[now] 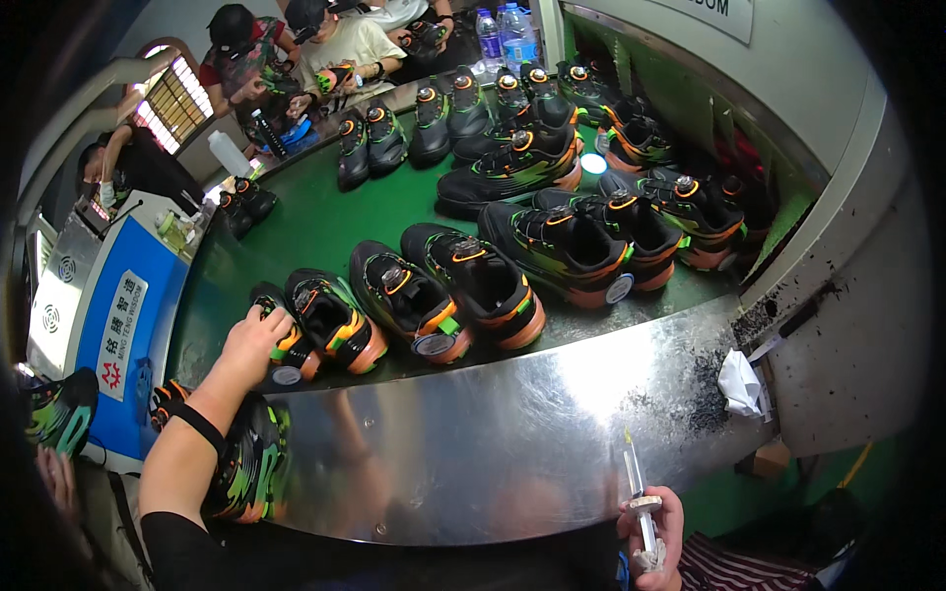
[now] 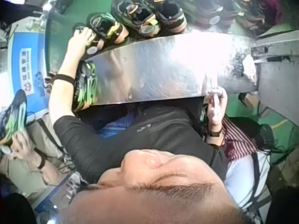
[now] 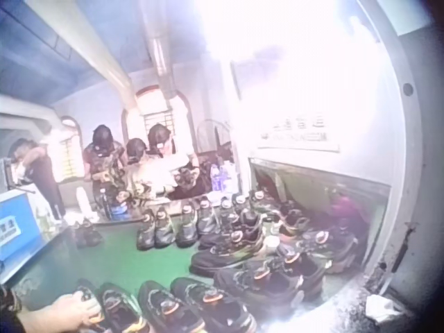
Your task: Using a syringe to apply glue or adhesive to the seams of athletic shoes on a manufacturing line.
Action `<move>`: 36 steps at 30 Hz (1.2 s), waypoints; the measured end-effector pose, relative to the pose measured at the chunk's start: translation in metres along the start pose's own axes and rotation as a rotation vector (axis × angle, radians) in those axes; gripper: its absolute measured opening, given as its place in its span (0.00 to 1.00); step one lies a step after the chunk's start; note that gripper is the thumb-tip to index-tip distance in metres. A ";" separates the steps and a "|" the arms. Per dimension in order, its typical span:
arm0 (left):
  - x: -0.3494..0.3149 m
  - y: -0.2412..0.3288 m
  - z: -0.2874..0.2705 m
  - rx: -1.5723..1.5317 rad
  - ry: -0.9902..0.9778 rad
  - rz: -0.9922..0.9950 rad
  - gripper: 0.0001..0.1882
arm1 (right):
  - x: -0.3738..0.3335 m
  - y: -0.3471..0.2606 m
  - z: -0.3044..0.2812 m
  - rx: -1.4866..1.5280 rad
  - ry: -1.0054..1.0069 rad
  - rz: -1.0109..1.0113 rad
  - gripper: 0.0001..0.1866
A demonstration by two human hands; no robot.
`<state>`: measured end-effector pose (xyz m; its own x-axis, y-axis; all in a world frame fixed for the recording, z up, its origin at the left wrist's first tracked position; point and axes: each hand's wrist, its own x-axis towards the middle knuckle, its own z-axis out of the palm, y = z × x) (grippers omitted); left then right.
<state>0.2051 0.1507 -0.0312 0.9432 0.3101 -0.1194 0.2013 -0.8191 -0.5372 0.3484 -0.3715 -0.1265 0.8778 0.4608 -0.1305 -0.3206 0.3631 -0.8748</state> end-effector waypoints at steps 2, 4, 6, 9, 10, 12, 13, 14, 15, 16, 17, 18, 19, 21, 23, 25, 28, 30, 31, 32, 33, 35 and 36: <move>0.000 -0.003 0.009 0.024 0.065 0.037 0.26 | 0.000 0.002 0.000 0.016 -0.012 0.022 0.63; -0.007 -0.012 0.005 0.026 0.124 -0.019 0.30 | 0.003 0.003 -0.001 0.008 -0.032 0.045 0.64; -0.017 -0.011 -0.011 -0.072 0.218 -0.150 0.33 | 0.009 0.002 0.001 0.016 -0.014 0.036 0.64; -0.032 -0.001 -0.050 -0.477 0.429 -0.347 0.34 | 0.008 0.000 -0.006 -0.041 -0.059 -0.049 0.65; -0.053 -0.002 -0.063 -0.518 0.451 -0.401 0.33 | 0.007 0.000 0.000 -0.068 -0.037 -0.059 0.65; -0.100 0.003 -0.075 -0.637 0.413 -0.543 0.26 | 0.010 0.009 -0.014 -0.136 -0.092 -0.056 0.66; -0.126 0.007 -0.074 -0.690 0.375 -0.595 0.24 | 0.011 0.010 -0.014 -0.132 -0.094 -0.043 0.66; -0.166 0.010 -0.070 -0.657 0.323 -0.642 0.23 | 0.015 0.014 -0.010 -0.140 -0.111 -0.031 0.66; -0.195 0.013 -0.063 -0.644 0.276 -0.660 0.22 | 0.014 0.011 -0.008 -0.160 -0.098 -0.032 0.66; -0.230 0.019 -0.053 -0.670 0.226 -0.718 0.22 | 0.014 0.013 -0.004 -0.154 -0.114 -0.020 0.66; -0.253 0.025 -0.044 -0.704 0.182 -0.762 0.23 | 0.014 0.012 0.000 -0.159 -0.103 -0.024 0.66; -0.272 0.036 -0.035 -0.654 0.164 -0.769 0.25 | 0.011 0.011 0.004 -0.168 -0.089 -0.031 0.67; -0.283 0.046 -0.029 -0.607 0.149 -0.774 0.27 | 0.008 0.011 0.009 -0.172 -0.087 -0.032 0.67; -0.280 0.053 -0.035 -0.611 0.088 -0.800 0.35 | 0.005 0.014 0.020 -0.127 0.081 -0.032 0.72; -0.275 0.049 -0.036 -0.373 -0.065 -0.762 0.39 | 0.005 0.016 0.014 -0.150 0.058 -0.052 0.72; -0.270 0.047 -0.038 -0.517 0.042 -0.780 0.32 | 0.002 0.016 0.006 -0.214 -0.088 -0.055 0.68; -0.280 0.061 -0.035 -0.363 0.071 -0.774 0.30 | -0.005 0.012 0.007 -0.228 -0.050 -0.073 0.69; -0.298 0.069 -0.020 -0.474 0.118 -0.851 0.29 | -0.006 0.013 0.006 -0.216 -0.060 -0.075 0.69; -0.302 0.068 -0.016 -0.555 0.097 -0.857 0.29 | -0.006 0.014 0.006 -0.199 -0.059 -0.074 0.69; -0.301 0.066 -0.015 -0.518 0.095 -0.830 0.28 | -0.005 0.014 0.006 -0.185 -0.061 -0.075 0.69; -0.299 0.064 -0.015 -0.479 0.094 -0.804 0.27 | -0.005 0.016 0.004 -0.182 -0.062 -0.083 0.69; -0.298 0.051 -0.015 -0.574 -0.005 -0.831 0.24 | -0.004 0.019 0.000 -0.106 0.001 -0.024 0.73; -0.297 0.048 -0.016 -0.669 -0.113 -0.854 0.22 | -0.004 0.020 0.001 -0.079 -0.006 -0.027 0.72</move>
<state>-0.0608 0.0114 -0.0082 0.4007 0.9160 -0.0172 0.9138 -0.3983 0.0797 0.3385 -0.3654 -0.1429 0.8837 0.4565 -0.1035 -0.2672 0.3104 -0.9123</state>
